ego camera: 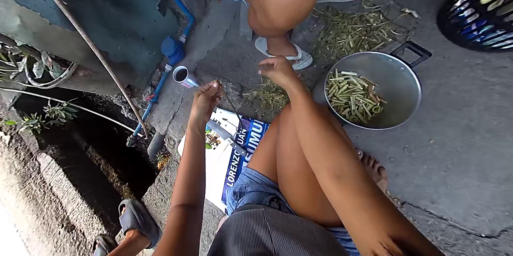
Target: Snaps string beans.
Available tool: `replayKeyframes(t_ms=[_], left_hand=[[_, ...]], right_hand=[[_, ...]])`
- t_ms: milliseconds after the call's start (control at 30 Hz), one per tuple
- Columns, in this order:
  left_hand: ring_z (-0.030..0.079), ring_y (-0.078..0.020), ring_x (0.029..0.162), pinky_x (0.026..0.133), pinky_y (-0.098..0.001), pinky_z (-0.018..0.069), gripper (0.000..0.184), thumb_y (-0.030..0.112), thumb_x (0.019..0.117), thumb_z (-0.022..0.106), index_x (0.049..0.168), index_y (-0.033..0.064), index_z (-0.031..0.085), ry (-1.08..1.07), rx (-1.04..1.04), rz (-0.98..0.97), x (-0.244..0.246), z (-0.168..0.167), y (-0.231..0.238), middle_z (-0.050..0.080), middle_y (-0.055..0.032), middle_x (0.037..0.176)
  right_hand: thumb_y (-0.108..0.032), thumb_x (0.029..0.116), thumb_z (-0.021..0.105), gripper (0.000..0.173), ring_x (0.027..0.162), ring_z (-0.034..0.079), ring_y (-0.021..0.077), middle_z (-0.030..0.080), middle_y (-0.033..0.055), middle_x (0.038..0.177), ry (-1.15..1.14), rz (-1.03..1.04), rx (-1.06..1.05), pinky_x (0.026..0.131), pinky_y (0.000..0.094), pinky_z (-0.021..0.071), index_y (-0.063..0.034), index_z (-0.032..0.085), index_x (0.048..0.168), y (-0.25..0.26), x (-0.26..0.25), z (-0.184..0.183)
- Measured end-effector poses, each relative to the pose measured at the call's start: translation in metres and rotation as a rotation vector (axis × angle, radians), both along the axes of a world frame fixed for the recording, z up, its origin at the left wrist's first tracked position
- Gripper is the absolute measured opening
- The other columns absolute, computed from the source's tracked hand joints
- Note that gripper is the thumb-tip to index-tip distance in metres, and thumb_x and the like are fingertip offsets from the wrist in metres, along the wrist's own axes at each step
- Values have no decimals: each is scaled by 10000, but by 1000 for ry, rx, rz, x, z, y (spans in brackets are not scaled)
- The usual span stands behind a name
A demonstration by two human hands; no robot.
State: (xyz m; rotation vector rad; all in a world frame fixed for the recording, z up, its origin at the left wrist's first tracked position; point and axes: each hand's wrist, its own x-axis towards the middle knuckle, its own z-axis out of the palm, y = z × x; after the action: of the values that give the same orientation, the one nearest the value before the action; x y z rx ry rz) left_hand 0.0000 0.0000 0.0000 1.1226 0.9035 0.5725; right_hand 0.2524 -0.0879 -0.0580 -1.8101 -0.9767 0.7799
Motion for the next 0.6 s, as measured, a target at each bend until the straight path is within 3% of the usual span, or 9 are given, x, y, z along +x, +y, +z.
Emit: replayKeyframes(t_ms=[100, 233, 333, 467, 600], left_hand=[[623, -36, 679, 625, -173, 541, 195, 115, 1094, 439, 1138, 60, 621, 3, -47, -38, 5, -3, 4, 675, -9, 929], [625, -43, 664, 609, -177, 540, 175, 119, 1091, 454, 1117, 62, 617, 15, -87, -72, 9, -7, 10, 671, -9, 890], [612, -29, 661, 624, -171, 532, 169, 119, 1086, 461, 1064, 78, 623, 72, -63, -133, 13, -5, 12, 658, 18, 839], [605, -16, 644, 620, -166, 529, 154, 93, 1075, 481, 1046, 69, 630, 147, -53, -192, 17, 0, 9, 655, 31, 805], [639, 0, 714, 631, -157, 513, 203, 180, 1088, 498, 1158, 60, 646, 255, 61, -189, 17, 3, 5, 730, 13, 929]], right_hand=[[-109, 915, 740, 174, 1143, 590, 352, 644, 205, 1184, -148, 71, 341, 1011, 531, 469, -82, 800, 1076, -9, -35, 20], [-87, 921, 703, 169, 1066, 600, 349, 691, 155, 1061, -380, 226, 600, 932, 520, 495, -155, 837, 1000, -15, -70, 28], [-42, 940, 644, 266, 1099, 607, 374, 699, 154, 1089, -582, 361, 613, 933, 513, 504, -194, 834, 1049, -16, -82, 31], [-27, 943, 638, 241, 1091, 611, 360, 686, 157, 1096, -770, 440, 580, 931, 472, 502, -167, 827, 994, -16, -84, 33], [-25, 967, 616, 209, 1109, 607, 365, 678, 166, 1119, -809, 468, 462, 952, 482, 490, -109, 799, 1023, -16, -83, 35]])
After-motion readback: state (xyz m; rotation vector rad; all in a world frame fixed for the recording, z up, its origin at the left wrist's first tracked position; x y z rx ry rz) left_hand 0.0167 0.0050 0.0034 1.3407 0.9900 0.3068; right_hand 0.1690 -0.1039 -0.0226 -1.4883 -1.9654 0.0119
